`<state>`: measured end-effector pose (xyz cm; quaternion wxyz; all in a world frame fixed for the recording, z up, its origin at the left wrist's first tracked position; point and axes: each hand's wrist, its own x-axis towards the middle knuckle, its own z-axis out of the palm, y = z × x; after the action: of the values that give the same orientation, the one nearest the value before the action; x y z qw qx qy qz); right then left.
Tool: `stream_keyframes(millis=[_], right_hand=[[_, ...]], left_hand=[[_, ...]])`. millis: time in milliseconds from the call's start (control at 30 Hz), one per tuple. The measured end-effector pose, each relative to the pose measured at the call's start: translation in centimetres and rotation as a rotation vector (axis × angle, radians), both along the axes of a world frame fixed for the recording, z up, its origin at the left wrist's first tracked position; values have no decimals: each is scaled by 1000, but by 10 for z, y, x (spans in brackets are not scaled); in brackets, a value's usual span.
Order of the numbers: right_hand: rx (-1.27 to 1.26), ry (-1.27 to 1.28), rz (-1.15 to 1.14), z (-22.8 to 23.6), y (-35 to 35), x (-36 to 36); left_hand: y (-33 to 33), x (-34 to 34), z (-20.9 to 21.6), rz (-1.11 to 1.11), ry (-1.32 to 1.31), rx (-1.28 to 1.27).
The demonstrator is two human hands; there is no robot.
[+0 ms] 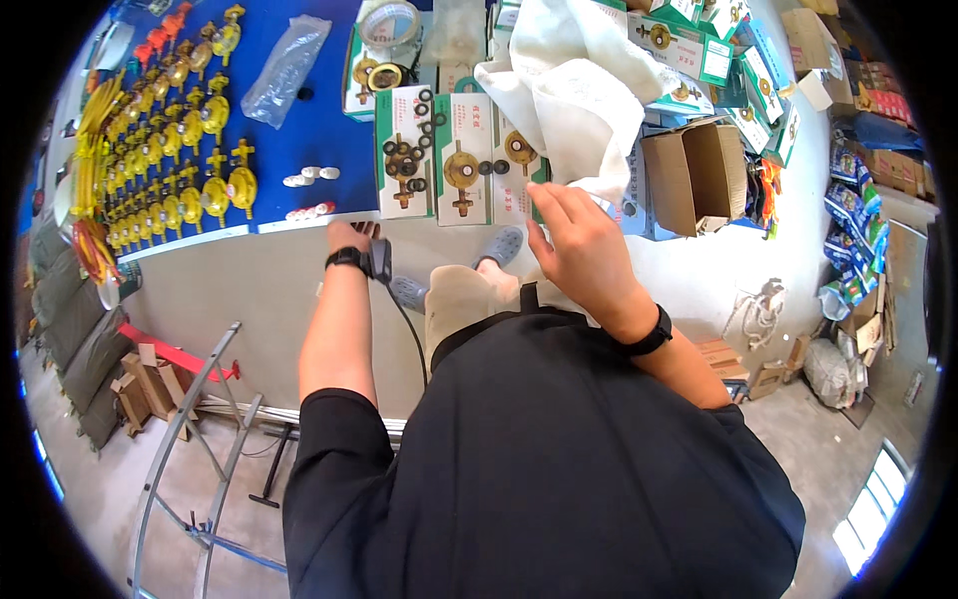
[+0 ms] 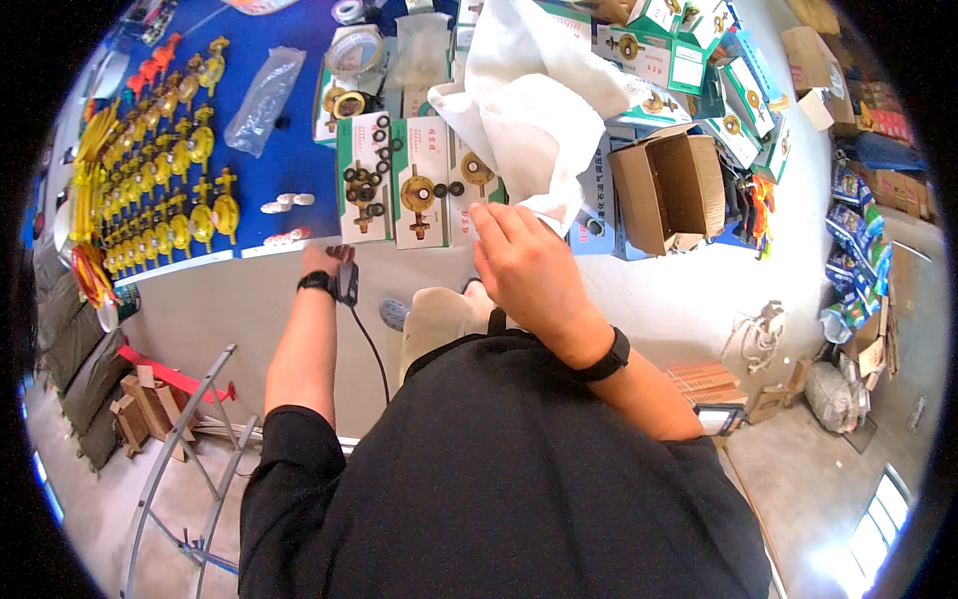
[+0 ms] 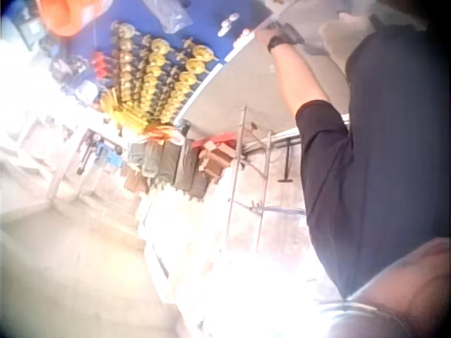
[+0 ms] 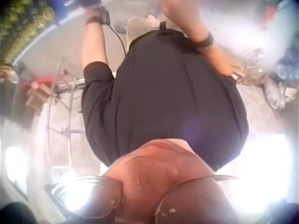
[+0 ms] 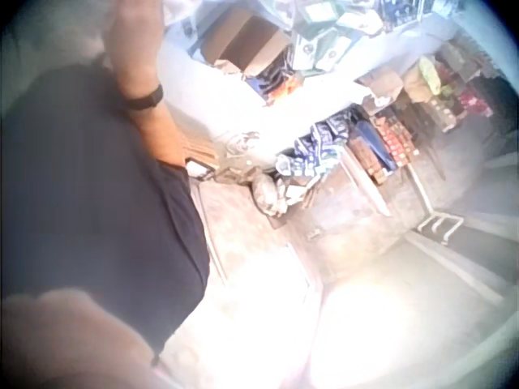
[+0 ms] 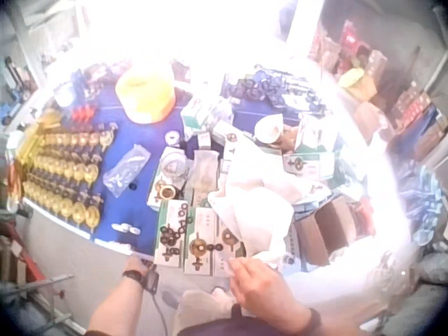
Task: The person assembles small components into gas valve units on a workshop table, handling small rings and seals by hand and wiping the valves with a cloth.
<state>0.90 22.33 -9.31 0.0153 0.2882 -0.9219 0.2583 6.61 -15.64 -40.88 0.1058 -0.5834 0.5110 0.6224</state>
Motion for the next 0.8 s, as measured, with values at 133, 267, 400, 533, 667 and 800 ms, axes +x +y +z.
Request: stream_keyframes(millis=[133, 267, 400, 533, 667, 800], right_hand=[[-137, -78, 25, -13, -10, 8], [-265, -305, 34, -39, -49, 5], [-101, -355, -60, -51, -92, -12], [-4, -276, -74, -74, -123, -29], [104, -294, -65, -74, -131, -30], [85, -267, -73, -72, -130, -28]], left_hand=[[5, 28, 47, 269, 108, 104], [46, 34, 152, -534, 175, -382], [69, -10, 262, -1187, 821, -1074], [74, -56, 279, -1306, 928, -1118], [67, -77, 253, -1416, 914, -1033], [56, -89, 242, -1379, 987, -835]])
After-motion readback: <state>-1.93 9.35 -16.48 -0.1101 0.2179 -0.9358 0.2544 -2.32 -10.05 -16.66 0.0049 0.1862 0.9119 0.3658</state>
